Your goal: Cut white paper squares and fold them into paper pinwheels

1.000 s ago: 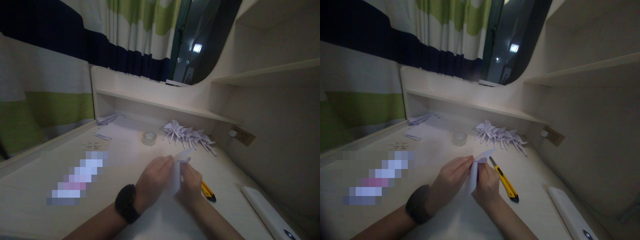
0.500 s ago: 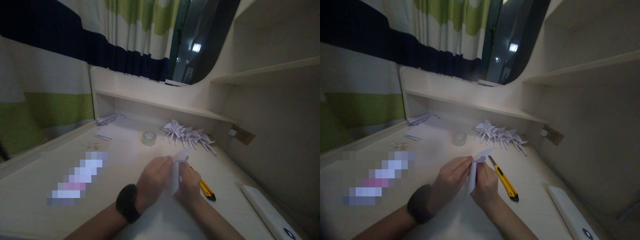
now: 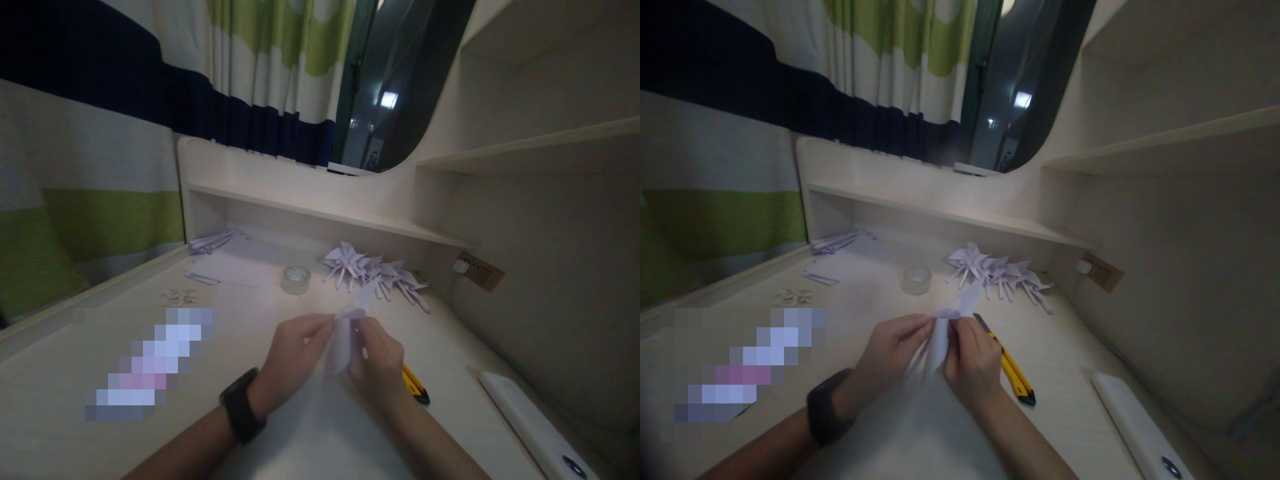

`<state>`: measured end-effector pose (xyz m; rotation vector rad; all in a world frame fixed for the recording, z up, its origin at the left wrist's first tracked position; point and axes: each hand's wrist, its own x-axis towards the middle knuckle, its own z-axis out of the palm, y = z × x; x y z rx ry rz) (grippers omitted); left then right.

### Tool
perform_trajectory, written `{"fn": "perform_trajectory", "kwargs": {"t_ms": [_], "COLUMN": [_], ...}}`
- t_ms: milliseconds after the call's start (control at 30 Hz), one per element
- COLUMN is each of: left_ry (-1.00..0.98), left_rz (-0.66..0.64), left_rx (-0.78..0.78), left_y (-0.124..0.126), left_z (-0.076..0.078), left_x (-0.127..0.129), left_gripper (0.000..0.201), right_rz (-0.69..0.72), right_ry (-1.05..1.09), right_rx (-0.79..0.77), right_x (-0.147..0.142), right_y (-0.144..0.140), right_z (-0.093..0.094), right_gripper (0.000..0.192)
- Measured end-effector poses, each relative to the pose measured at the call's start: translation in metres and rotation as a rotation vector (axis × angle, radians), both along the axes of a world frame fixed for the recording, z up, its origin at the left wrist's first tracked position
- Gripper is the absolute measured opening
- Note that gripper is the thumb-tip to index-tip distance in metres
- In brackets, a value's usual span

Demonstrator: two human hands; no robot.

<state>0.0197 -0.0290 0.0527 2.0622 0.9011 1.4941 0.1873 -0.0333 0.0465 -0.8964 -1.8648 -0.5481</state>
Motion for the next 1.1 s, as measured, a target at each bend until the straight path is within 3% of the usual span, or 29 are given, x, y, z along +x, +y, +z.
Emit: {"fn": "perform_trajectory", "kwargs": {"t_ms": [167, 300, 600, 700, 833, 1100], "left_ry": [-0.059, -0.022, -0.166, -0.298, -0.501, -0.514], "left_rz": [-0.256, -0.304, -0.439, -0.386, -0.497, -0.603], "left_rx": [-0.176, -0.247, -0.555, -0.65, -0.762, -0.735], "left_y": [0.004, 0.005, 0.014, 0.018, 0.026, 0.024], "left_z": [-0.005, -0.015, -0.025, -0.028, -0.035, -0.026], "left_x": [-0.002, 0.002, 0.007, 0.007, 0.006, 0.006], "left_gripper": [0.04, 0.061, 0.033, 0.029, 0.024, 0.031], "right_rz": [-0.014, -0.105, -0.177, -0.175, -0.129, 0.064], "right_ry": [0.059, 0.125, 0.202, 0.198, 0.197, 0.318], "right_rx": [-0.056, -0.098, -0.178, -0.191, -0.162, -0.282], "right_x": [0.003, 0.008, 0.009, 0.009, 0.009, 0.0], "right_y": [0.002, 0.006, 0.011, 0.011, 0.014, 0.009], "right_z": [0.004, 0.005, 0.006, 0.008, 0.007, 0.005], "right_gripper": [0.02, 0.015, 0.009, 0.011, 0.015, 0.012]}}
